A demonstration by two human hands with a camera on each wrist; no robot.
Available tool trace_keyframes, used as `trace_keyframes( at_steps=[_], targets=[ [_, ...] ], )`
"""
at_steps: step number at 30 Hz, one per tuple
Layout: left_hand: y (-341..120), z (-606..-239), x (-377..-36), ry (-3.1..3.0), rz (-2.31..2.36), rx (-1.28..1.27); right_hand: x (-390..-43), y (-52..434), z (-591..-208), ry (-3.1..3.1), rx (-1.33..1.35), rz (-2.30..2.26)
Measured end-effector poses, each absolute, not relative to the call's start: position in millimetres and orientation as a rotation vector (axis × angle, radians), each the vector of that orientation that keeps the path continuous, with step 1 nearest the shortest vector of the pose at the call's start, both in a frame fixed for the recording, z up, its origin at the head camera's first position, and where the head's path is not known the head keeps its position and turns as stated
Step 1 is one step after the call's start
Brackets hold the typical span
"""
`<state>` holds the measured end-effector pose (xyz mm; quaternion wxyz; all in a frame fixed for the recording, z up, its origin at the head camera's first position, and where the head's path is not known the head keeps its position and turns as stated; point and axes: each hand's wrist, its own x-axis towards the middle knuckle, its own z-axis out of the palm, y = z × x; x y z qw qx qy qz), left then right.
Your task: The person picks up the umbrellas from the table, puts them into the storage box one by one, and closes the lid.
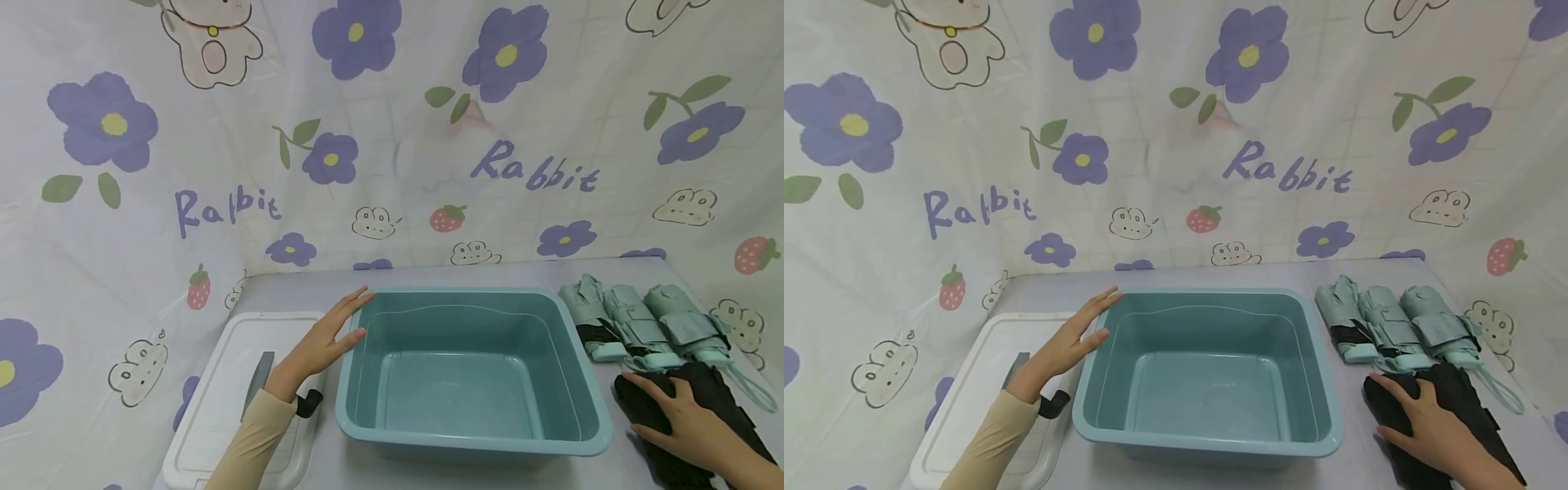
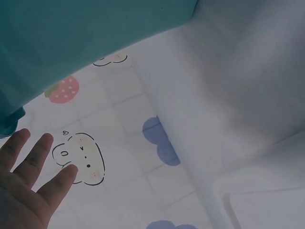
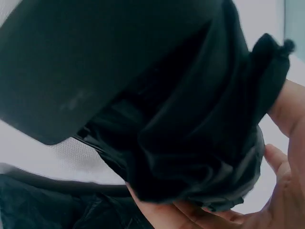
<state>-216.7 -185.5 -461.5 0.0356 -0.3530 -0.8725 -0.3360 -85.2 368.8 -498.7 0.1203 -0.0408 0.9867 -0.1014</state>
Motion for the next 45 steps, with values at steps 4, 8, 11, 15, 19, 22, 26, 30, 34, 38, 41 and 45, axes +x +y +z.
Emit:
trace_keyframes(
  at_steps=[4,8,11,15,19,22,26,30,34,38,41,45],
  targets=[
    [-184.3,-461.5,-216.6,-2.679,-1.059,-1.076,-85.5,367.7,-500.1,2.927,-0.155,-0.295],
    [-184.4,-459.2,-216.0,-2.693,-1.076,-1.073,-90.5,367.2,-499.6,2.914,-0.135,-0.274],
    [-186.6,-457.5,-215.5,-2.695,-1.055,-1.072,-97.0,365.9,-494.3,2.864,-0.106,-0.33],
    [-189.5,-456.4,-215.3,-2.666,-1.0,-1.076,-103.2,362.2,-482.7,2.847,-0.114,-0.426],
    [-189.0,-456.5,-215.2,-2.651,-0.967,-1.073,-107.3,358.3,-467.7,2.892,-0.137,-0.428],
    [-187.0,-456.7,-214.8,-2.644,-0.907,-1.061,-110.7,356.1,-456.1,2.924,-0.152,-0.421],
    [-183.6,-455.3,-213.5,-2.621,-0.786,-1.037,-115.7,353.6,-442.7,2.961,-0.202,-0.436],
    [-180.6,-454.0,-211.3,-2.61,-0.699,-1.009,-121.1,352.4,-430.5,2.985,-0.265,-0.476],
    [-178.1,-454.2,-209.8,-2.612,-0.662,-0.989,-127.2,351.8,-415.4,2.996,-0.321,-0.535],
    [-177.3,-455.3,-208.5,-2.613,-0.649,-0.977,-134.4,348.0,-396.6,2.989,-0.353,-0.552],
    [-177.5,-455.7,-208.4,-2.609,-0.653,-0.983,-139.9,343.9,-381.4,3.002,-0.382,-0.541],
    [-179.7,-456.3,-209.9,-2.607,-0.674,-0.995,-146.5,335.7,-364.9,2.996,-0.404,-0.565]
  ],
)
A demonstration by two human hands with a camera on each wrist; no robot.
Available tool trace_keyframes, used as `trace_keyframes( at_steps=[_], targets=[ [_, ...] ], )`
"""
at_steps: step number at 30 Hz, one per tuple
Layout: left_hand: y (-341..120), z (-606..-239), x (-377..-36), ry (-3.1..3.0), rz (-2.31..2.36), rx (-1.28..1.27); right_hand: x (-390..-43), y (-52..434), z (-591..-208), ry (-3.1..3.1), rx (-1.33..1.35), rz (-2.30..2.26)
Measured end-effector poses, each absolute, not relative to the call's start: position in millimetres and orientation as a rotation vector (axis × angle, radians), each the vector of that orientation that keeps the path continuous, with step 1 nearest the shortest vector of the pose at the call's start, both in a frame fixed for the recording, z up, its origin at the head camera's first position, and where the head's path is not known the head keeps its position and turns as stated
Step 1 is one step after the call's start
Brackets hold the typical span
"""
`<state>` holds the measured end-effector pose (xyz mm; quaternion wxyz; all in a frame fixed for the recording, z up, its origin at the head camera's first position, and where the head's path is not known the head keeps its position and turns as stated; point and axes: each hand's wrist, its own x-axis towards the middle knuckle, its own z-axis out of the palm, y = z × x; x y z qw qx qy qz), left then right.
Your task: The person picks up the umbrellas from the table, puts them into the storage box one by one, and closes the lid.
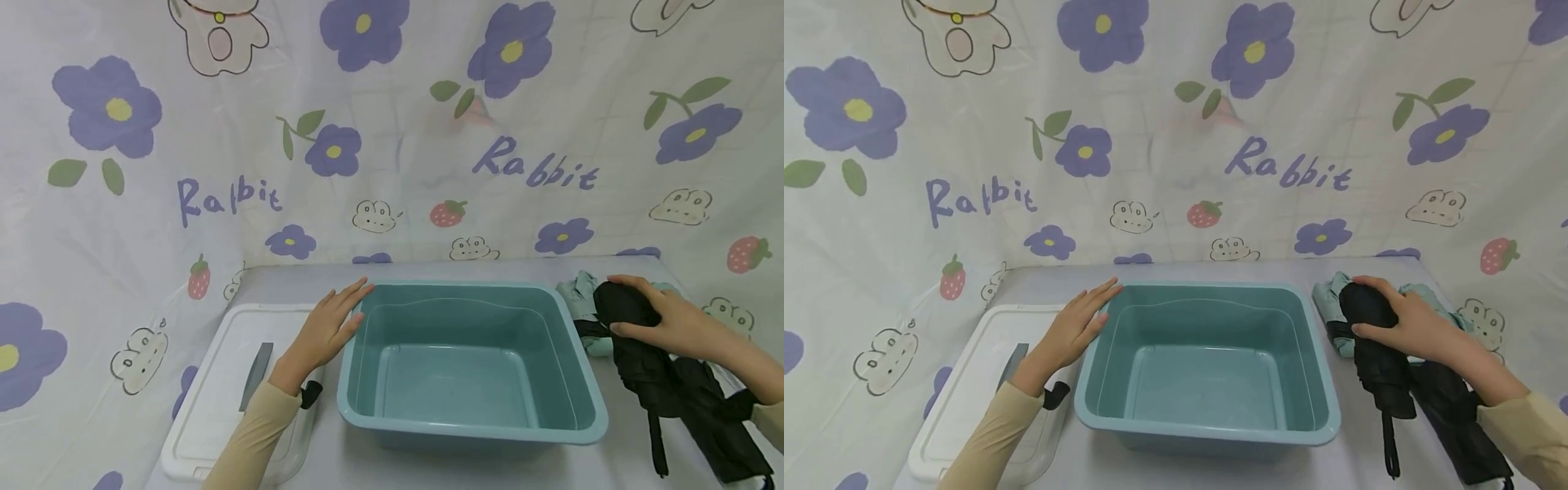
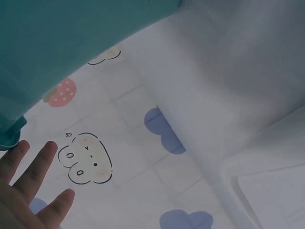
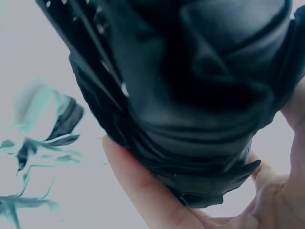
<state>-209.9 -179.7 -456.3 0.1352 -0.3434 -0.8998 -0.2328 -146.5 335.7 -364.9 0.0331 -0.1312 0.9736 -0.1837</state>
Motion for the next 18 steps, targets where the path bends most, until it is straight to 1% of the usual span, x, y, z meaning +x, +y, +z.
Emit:
trace_keyframes(
  at_steps=[8,18],
  targets=[
    [-179.4,-456.6,-212.6,-2.618,-0.692,-1.007,-156.6,327.0,-347.1,2.975,-0.472,-0.658],
    [-178.9,-457.8,-213.1,-2.603,-0.723,-1.008,-159.4,309.4,-324.5,2.907,-0.402,-0.678]
  ],
)
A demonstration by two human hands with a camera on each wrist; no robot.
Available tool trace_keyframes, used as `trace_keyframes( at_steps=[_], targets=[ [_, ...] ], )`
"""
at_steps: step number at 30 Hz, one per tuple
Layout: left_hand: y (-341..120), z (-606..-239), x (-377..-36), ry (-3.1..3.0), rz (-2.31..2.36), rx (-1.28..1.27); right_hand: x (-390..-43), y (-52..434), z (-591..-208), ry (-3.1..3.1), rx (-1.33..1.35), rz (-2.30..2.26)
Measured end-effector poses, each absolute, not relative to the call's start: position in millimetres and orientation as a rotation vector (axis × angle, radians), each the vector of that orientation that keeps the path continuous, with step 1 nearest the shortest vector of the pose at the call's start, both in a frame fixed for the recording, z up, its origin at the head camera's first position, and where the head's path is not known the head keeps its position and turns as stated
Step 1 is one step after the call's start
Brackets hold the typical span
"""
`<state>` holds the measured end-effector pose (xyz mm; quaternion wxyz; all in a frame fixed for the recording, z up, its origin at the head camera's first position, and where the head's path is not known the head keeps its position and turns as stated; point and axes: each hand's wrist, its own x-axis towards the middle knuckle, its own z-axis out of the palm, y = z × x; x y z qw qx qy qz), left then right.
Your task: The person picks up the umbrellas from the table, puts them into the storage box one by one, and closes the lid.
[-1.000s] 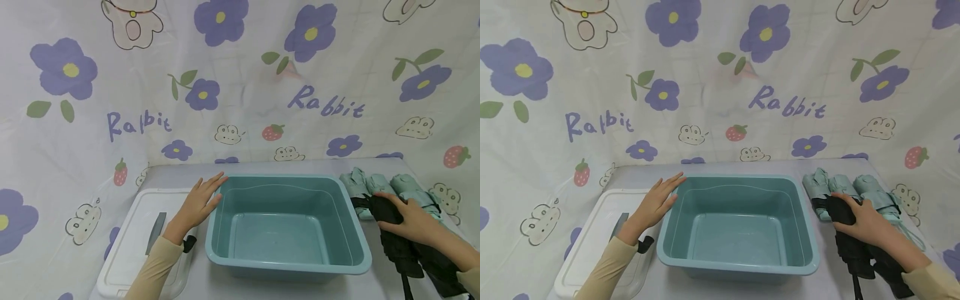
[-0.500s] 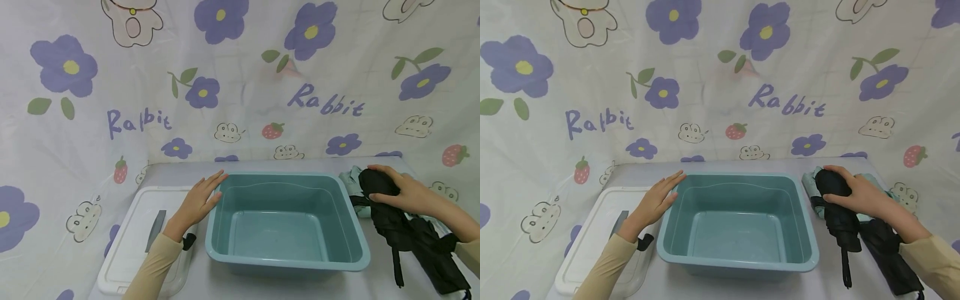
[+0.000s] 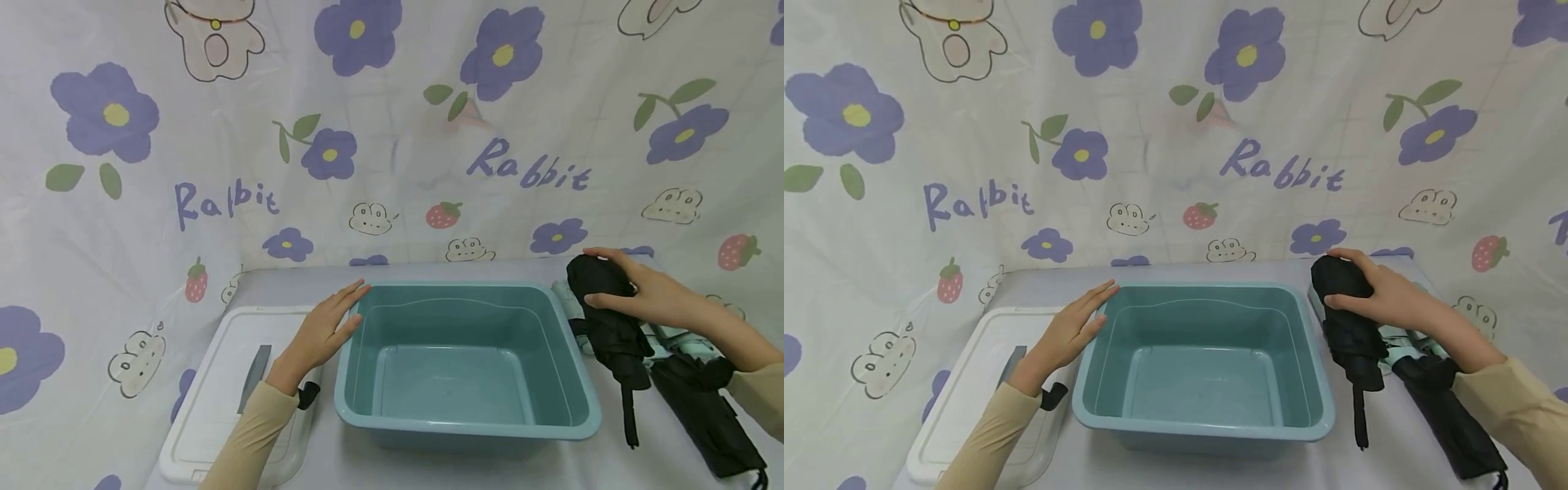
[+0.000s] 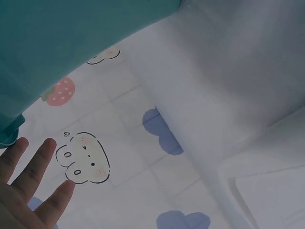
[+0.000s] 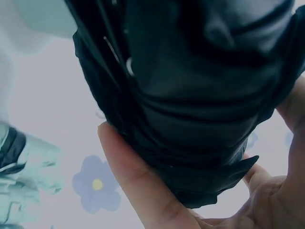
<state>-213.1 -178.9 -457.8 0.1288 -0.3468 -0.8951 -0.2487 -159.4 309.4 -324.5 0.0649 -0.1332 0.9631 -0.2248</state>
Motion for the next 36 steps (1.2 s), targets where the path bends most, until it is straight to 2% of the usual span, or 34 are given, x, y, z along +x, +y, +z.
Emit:
trace_keyframes(
  at_steps=[24,36],
  targets=[
    [-179.1,-456.8,-213.3,-2.605,-0.76,-1.018,-171.3,240.0,-308.2,2.697,-0.504,-0.92],
    [-179.5,-456.9,-213.1,-2.622,-0.76,-1.02,-180.5,207.2,-326.8,2.681,-0.563,-1.017]
  ],
)
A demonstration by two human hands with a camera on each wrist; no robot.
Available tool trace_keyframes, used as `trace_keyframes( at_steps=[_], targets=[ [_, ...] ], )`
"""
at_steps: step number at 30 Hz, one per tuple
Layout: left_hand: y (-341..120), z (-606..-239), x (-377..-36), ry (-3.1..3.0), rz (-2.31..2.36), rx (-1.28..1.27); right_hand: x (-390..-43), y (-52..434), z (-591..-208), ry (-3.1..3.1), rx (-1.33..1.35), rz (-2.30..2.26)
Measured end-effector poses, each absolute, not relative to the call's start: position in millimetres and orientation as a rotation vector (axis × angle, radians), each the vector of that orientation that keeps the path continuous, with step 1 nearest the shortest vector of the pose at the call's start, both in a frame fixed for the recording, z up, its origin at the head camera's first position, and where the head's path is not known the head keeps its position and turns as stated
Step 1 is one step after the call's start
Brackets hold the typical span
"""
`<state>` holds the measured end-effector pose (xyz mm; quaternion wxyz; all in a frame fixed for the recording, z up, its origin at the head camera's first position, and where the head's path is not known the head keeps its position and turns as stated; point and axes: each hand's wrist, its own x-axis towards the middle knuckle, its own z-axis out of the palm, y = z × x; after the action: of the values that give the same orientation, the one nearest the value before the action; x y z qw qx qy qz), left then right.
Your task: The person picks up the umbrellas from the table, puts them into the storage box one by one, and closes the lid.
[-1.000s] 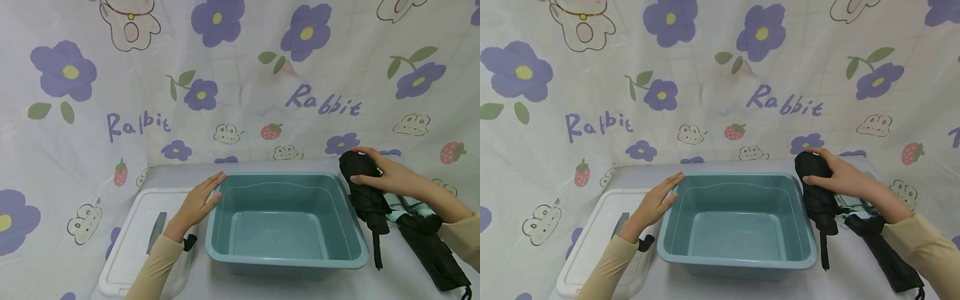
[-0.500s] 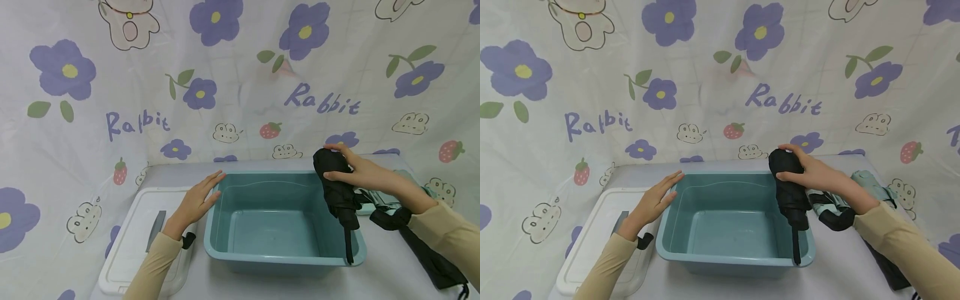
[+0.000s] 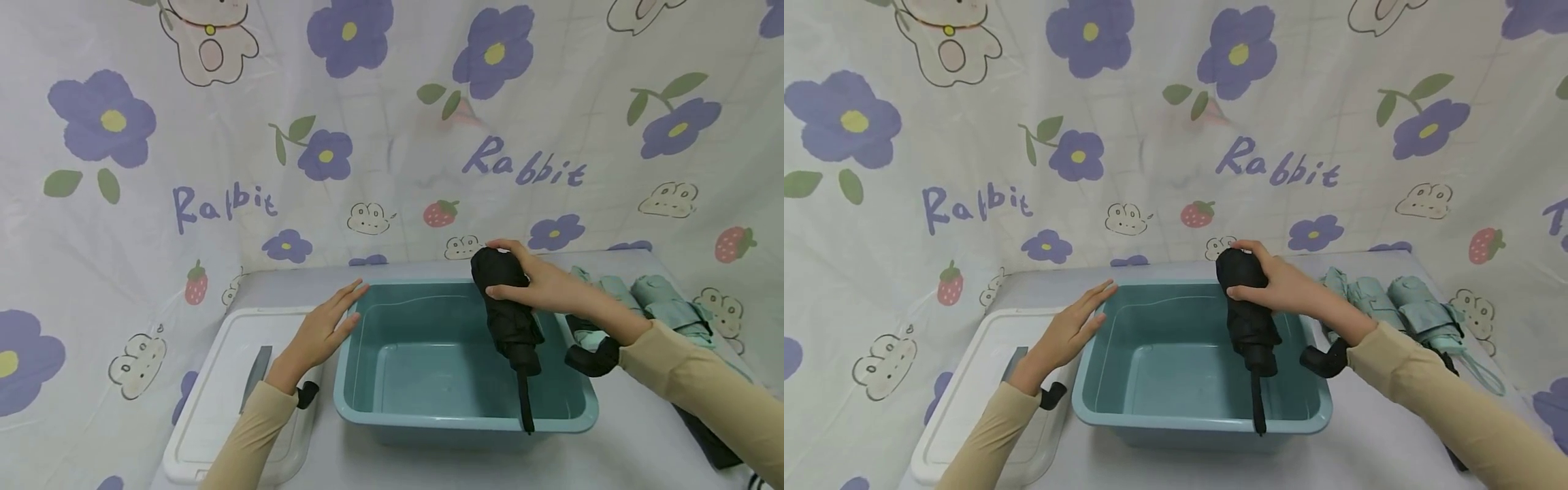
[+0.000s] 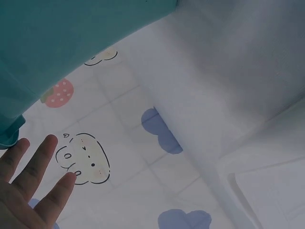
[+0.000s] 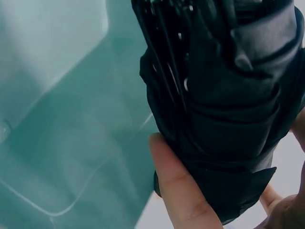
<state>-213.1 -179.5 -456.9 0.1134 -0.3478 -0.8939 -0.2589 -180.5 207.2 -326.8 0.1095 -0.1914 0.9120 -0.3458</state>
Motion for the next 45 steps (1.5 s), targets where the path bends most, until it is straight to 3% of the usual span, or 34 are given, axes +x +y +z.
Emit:
trace_keyframes(
  at_steps=[32,45],
  targets=[
    [-184.1,-454.6,-210.2,-2.669,-0.749,-0.986,-184.5,151.6,-350.6,2.631,-0.716,-1.076],
    [-177.5,-456.0,-210.5,-2.65,-0.774,-0.998,-183.6,133.1,-373.8,2.465,-0.584,-1.064]
  ],
)
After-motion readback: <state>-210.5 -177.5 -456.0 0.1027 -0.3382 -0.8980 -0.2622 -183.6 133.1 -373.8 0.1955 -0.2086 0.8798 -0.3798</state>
